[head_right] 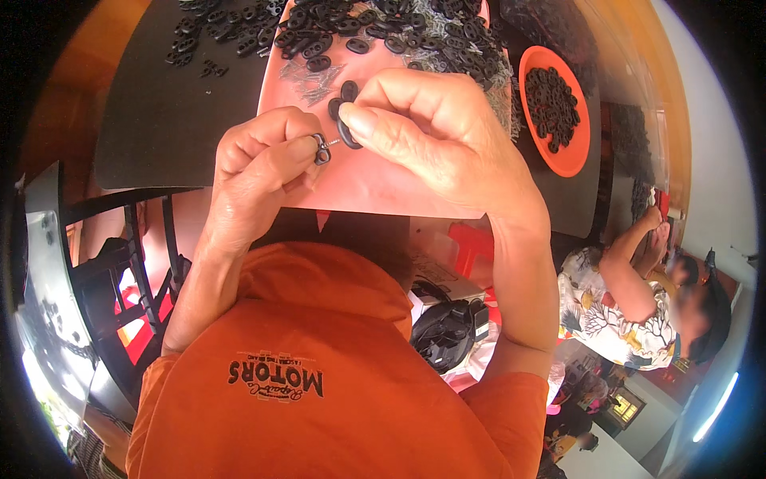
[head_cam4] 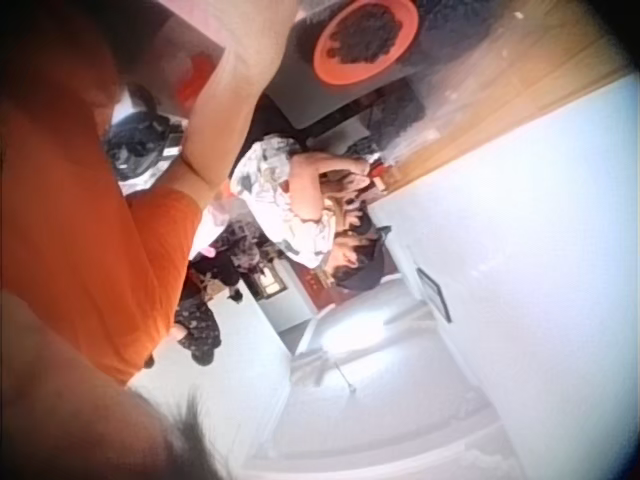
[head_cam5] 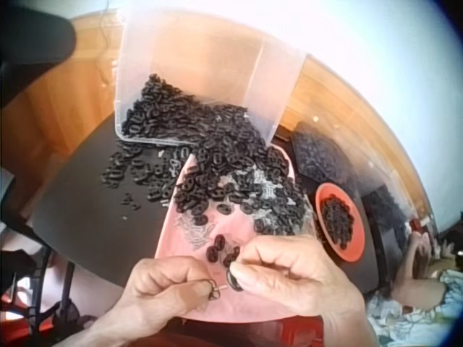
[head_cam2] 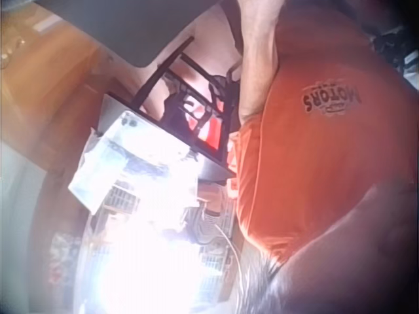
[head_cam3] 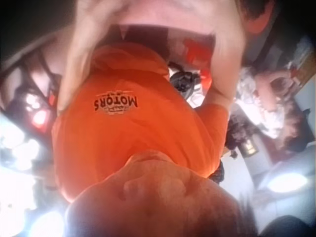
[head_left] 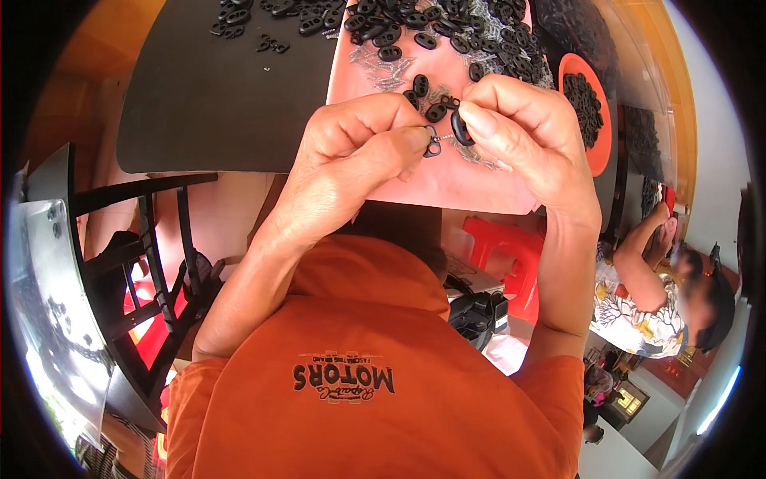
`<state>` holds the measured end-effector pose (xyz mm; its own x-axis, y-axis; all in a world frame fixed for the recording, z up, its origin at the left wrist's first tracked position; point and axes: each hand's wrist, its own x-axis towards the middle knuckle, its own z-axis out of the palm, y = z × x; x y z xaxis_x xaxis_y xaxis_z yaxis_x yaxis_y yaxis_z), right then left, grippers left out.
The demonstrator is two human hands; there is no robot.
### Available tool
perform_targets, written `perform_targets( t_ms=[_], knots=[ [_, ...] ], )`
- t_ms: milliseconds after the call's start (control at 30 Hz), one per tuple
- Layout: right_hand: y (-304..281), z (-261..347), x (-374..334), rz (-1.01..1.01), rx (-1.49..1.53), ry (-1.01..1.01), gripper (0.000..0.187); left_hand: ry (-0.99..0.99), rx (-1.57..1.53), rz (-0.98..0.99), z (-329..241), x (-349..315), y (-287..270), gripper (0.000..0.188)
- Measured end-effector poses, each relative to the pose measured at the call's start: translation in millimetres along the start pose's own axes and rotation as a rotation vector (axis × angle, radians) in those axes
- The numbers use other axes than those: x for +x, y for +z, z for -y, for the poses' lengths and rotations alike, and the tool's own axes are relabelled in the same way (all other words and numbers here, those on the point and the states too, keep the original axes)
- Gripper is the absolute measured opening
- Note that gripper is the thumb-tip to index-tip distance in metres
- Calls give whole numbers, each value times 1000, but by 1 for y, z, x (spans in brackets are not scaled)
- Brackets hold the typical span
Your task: The person sits at a table and repeatedly picks up small black plastic clips and metal screws from a pink tray. They insert the screws into the clips by hand and place the assembled units into a red bowl.
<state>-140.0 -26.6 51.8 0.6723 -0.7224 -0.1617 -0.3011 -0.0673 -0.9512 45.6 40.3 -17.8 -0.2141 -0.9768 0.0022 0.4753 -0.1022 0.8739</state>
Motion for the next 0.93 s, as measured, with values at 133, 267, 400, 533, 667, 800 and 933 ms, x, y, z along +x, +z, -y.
perform_targets(
  t_ms=[133,267,400,533,667,800,933],
  knots=[
    [-2,-2,1,27,-80,-64,20,-10,11,27,0,0,-1,16],
    [-7,3,2,67,-110,-52,19,-21,22,43,-2,0,-1,16],
    [-7,3,2,39,-147,-75,18,-22,30,43,-1,1,0,15],
    [-4,3,3,48,-124,-73,19,-15,53,16,-1,1,3,14],
    [-2,-3,5,51,-126,-81,22,-16,74,26,1,0,1,13],
    [4,-4,6,59,-99,-89,23,-29,69,43,2,1,1,12],
    [4,-6,6,52,-108,-82,23,-37,50,63,0,1,-1,14]
  ],
)
